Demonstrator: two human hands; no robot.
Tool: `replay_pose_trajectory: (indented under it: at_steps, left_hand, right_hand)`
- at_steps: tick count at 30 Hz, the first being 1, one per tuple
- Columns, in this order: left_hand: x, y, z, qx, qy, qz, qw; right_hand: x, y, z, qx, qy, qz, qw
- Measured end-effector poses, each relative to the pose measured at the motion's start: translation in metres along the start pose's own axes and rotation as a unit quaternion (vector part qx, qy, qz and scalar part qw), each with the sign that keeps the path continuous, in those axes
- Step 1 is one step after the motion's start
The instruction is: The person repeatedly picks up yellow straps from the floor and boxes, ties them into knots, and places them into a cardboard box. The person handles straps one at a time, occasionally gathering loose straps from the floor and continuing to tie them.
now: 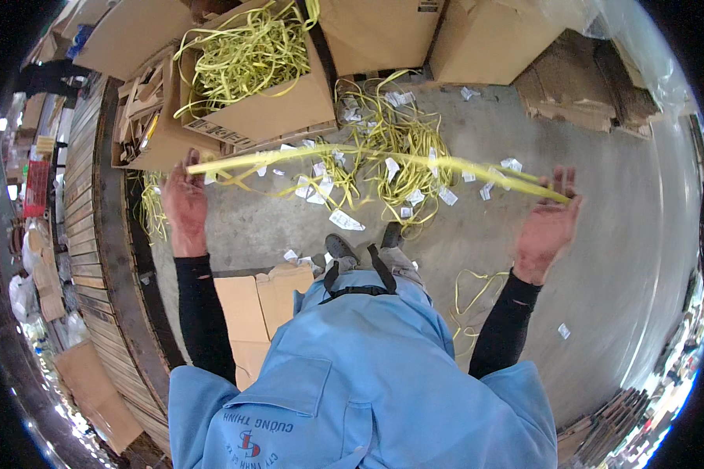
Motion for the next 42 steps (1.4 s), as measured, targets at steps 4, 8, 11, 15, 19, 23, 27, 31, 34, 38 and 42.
replay_pose_trajectory:
  at_steps: [4, 8, 11, 15, 19, 23, 27, 31, 34, 38, 42]
  left_hand:
    - [0.03, 0.039, 0.002, -0.008, -0.113, 0.017, 0.993]
    - [0.088, 0.078, -0.056, 0.351, 0.04, 0.28, 0.893]
    - [0.134, 0.064, -0.121, 0.34, 0.091, 0.211, 0.912]
    - [0.139, -0.024, -0.163, 0.548, -0.051, 0.094, 0.83]
    - [0.034, -0.167, -0.109, 0.885, -0.333, 0.001, 0.326]
    - [-0.115, -0.265, 0.026, 0.453, -0.475, -0.332, 0.677]
    - [-0.204, -0.281, 0.13, 0.239, -0.509, -0.506, 0.654]
    - [-0.203, -0.301, 0.166, 0.202, -0.257, -0.56, 0.761]
    - [-0.19, -0.335, 0.173, 0.109, -0.181, -0.586, 0.783]
    - [-0.19, -0.374, 0.179, 0.113, -0.185, -0.529, 0.82]
    - [-0.224, -0.414, 0.184, 0.229, -0.171, -0.439, 0.852]
  right_hand:
    - [0.022, -0.021, -0.052, 0.058, 0.046, -0.018, 0.997]
    - [0.036, -0.043, -0.123, 0.203, 0.057, 0.035, 0.977]
    - [0.03, -0.056, -0.178, 0.23, 0.128, 0.03, 0.964]
    - [-0.01, -0.034, -0.224, 0.032, 0.211, 0.035, 0.976]
    - [-0.092, 0.026, -0.176, -0.615, -0.006, -0.028, 0.788]
    - [-0.178, 0.103, -0.081, -0.215, -0.168, 0.248, 0.929]
    - [-0.214, 0.124, -0.058, -0.298, -0.239, 0.227, 0.896]
    - [-0.214, 0.127, -0.102, -0.314, -0.244, 0.262, 0.879]
    - [-0.22, 0.144, -0.136, -0.315, -0.262, 0.264, 0.873]
    - [-0.23, 0.171, -0.197, -0.271, -0.248, 0.285, 0.885]
    - [-0.226, 0.188, -0.29, -0.219, -0.213, 0.264, 0.915]
Point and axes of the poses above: each hand's wrist, its own x-axis towards the middle knuckle, its own z-axis out of the palm, y = z × x, the point moved 2 cm from there along x, towards the middle knuckle, and after that the axes turned 2 degrees about -x, right-handed, at the moved point
